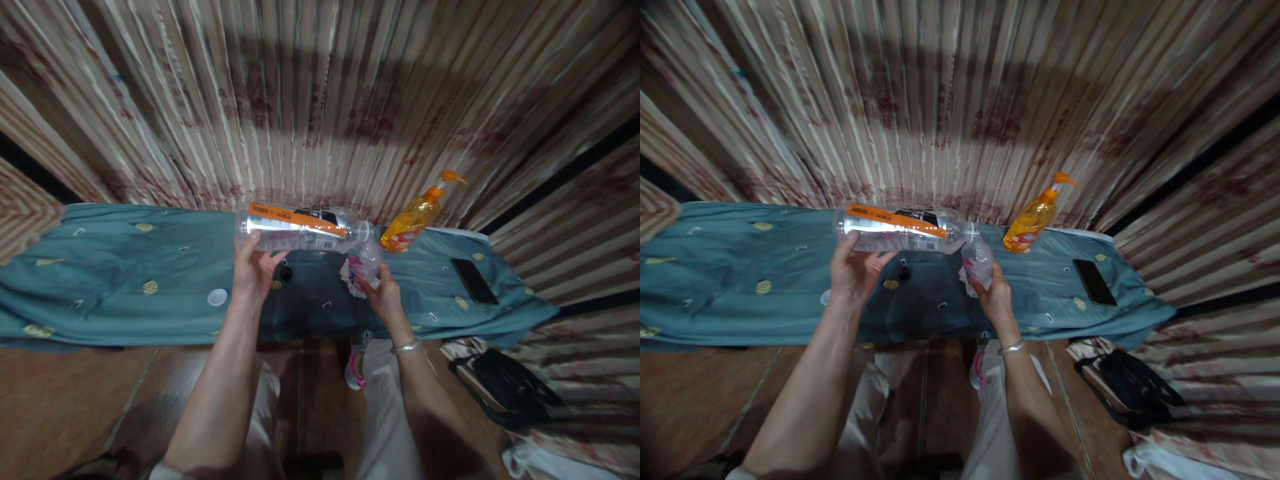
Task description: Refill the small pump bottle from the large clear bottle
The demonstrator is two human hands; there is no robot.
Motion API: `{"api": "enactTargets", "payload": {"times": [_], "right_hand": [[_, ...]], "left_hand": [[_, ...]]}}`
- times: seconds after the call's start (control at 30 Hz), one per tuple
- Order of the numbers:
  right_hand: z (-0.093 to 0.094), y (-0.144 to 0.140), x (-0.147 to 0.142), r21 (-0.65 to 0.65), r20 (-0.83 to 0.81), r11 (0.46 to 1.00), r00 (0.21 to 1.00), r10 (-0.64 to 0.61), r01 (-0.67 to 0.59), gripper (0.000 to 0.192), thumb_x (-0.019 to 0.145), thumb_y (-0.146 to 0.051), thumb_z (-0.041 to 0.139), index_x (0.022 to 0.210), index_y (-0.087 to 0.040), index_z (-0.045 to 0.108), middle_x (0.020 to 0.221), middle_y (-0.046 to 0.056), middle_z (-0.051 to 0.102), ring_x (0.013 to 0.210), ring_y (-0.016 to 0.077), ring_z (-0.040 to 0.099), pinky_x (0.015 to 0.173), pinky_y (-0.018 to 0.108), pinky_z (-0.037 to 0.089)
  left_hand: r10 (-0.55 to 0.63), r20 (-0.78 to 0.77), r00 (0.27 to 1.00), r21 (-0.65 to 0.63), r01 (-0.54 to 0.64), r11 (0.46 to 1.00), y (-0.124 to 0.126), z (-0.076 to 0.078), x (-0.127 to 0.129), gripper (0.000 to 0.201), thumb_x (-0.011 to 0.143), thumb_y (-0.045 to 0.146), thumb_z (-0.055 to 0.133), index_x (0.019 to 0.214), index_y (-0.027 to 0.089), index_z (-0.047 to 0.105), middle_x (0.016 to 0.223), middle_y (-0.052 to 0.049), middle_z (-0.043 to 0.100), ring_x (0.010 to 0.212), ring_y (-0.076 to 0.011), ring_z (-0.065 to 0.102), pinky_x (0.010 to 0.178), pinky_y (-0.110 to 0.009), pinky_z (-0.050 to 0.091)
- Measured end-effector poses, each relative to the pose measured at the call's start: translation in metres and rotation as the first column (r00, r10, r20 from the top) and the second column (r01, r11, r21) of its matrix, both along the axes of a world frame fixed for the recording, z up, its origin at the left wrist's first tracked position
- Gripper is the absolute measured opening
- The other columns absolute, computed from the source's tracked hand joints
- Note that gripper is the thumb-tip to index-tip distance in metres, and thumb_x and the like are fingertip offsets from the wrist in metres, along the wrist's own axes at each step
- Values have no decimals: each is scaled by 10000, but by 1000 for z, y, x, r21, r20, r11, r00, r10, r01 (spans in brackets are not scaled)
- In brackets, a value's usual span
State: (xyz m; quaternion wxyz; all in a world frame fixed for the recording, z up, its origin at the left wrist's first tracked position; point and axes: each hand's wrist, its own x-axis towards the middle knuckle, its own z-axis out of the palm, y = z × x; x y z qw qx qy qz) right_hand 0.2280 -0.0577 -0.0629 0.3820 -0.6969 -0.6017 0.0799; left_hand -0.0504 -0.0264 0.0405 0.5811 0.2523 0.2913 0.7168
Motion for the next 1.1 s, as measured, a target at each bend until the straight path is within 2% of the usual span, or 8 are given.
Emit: {"api": "enactTargets", "payload": {"times": [0.23,0.4,0.7,1.1], "right_hand": [[0,0,0,-26,-4,1000,1000,-14,14,595,842,-581,630,1272,-172,587,1044,149,792,871,304,753,737,358,544],[-1,1,0,-8,0,1000,1000,-5,5,609,843,-560,632,1312,-177,567,1054,145,796,894,317,761,739,372,559],[-2,0,0,-8,1,1000,1000,0,0,618,838,-554,628,1317,-168,566,1050,153,794,886,313,763,747,381,568],[-2,0,0,2,17,1000,1000,-7,7,616,845,-568,628,1317,-175,577,1047,149,796,876,307,757,739,372,563]], "left_hand": [[9,-2,1000,8,-9,1000,-1,2,-1,615,634,400,871,1191,246,659,1300,-137,707,1353,-419,586,971,-555,601],[-1,12,1000,21,0,1000,0,2,-2,641,645,380,870,1235,272,644,1317,-121,704,1314,-389,623,985,-533,594],[-4,10,1000,24,4,1000,1,2,-2,648,638,397,876,1226,247,652,1317,-138,707,1328,-412,608,962,-527,601],[-9,11,1000,42,9,999,1,2,-3,683,651,399,873,1281,269,645,1324,-130,710,1340,-415,601,962,-531,597]]}}
